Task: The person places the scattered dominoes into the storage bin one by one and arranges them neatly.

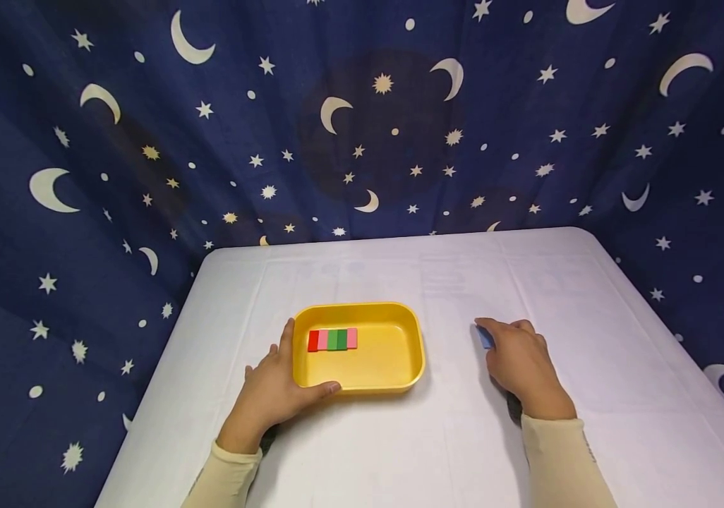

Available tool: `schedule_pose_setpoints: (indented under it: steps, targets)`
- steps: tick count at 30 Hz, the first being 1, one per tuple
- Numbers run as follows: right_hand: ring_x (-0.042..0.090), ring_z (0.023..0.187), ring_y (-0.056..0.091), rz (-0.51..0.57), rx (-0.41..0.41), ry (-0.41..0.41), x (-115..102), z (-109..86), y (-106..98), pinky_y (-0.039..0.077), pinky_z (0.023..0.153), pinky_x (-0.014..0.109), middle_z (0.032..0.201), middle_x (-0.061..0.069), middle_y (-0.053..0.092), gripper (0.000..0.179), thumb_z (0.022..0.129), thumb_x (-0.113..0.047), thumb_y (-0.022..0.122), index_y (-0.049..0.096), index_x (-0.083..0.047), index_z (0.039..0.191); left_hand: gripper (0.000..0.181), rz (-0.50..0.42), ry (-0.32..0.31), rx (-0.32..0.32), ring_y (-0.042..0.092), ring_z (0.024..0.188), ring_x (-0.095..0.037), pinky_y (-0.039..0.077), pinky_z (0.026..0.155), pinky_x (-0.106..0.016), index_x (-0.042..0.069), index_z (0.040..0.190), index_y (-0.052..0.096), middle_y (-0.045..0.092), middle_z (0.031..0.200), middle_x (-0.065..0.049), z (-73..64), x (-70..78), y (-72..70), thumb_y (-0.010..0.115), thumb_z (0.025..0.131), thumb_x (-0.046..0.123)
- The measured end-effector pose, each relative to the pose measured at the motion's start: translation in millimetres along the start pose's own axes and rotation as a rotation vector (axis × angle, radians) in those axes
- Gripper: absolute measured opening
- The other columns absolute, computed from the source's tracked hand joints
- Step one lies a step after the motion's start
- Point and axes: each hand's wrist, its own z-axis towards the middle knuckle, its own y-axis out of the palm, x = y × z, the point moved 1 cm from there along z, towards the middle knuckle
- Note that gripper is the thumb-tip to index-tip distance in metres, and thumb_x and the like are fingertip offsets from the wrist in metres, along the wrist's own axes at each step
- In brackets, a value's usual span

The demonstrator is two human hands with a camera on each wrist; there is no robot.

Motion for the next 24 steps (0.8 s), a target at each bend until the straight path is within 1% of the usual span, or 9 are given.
schedule_pose_setpoints:
  steps: [6, 8, 13, 17, 24]
  targets:
    - [0.051, 0.107, 0.058, 0.019, 0.053, -0.038, -1.6, 2.3, 0.3, 0.045, 0.083, 0.067, 0.128, 0.026, 0.070, 0.061, 0.087, -0.002, 0.075, 0.060, -0.003, 0.146, 0.153, -0.007, -0.002, 0.009, 0.051, 0.139, -0.046, 0.026, 0.099, -0.090, 0.017, 0.171, 0.009, 0.068, 0.136, -0.011, 0.4, -0.4, -0.8, 0.068, 0.057, 0.100]
    - [0.052, 0.108, 0.058, 0.020, 0.059, -0.040, -2.2, 2.9, 0.8, 0.045, 0.084, 0.068, 0.130, 0.027, 0.068, 0.059, 0.087, -0.003, 0.075, 0.060, -0.001, 0.144, 0.153, -0.009, -0.005, 0.009, 0.051, 0.140, -0.046, 0.026, 0.099, -0.090, 0.018, 0.171, 0.008, 0.068, 0.137, -0.010, 0.6, -0.7, -1.0, 0.068, 0.057, 0.100]
    - [0.052, 0.107, 0.058, 0.012, 0.061, -0.033, -3.5, 2.4, 2.5, 0.045, 0.085, 0.067, 0.131, 0.029, 0.067, 0.056, 0.087, -0.004, 0.075, 0.062, 0.002, 0.141, 0.154, -0.015, -0.011, 0.001, 0.050, 0.141, -0.045, 0.024, 0.100, -0.090, 0.020, 0.172, 0.008, 0.067, 0.139, -0.010, 0.4, -1.1, -2.1, 0.062, 0.054, 0.105]
    - [0.052, 0.108, 0.058, 0.016, 0.047, -0.020, -4.3, 0.4, 3.3, 0.045, 0.087, 0.066, 0.133, 0.030, 0.066, 0.056, 0.087, -0.005, 0.075, 0.062, 0.003, 0.141, 0.153, -0.017, -0.010, -0.005, 0.050, 0.141, -0.045, 0.024, 0.100, -0.090, 0.020, 0.171, 0.009, 0.067, 0.139, -0.009, -0.3, -1.0, -2.9, 0.063, 0.055, 0.104]
    - [0.051, 0.108, 0.058, 0.006, 0.048, -0.035, -5.7, 1.9, 4.3, 0.045, 0.086, 0.066, 0.132, 0.029, 0.066, 0.057, 0.087, -0.007, 0.077, 0.062, 0.001, 0.141, 0.152, -0.019, -0.011, -0.007, 0.049, 0.141, -0.046, 0.024, 0.100, -0.090, 0.020, 0.172, 0.009, 0.066, 0.141, -0.009, -0.4, -0.5, -3.6, 0.065, 0.056, 0.102]
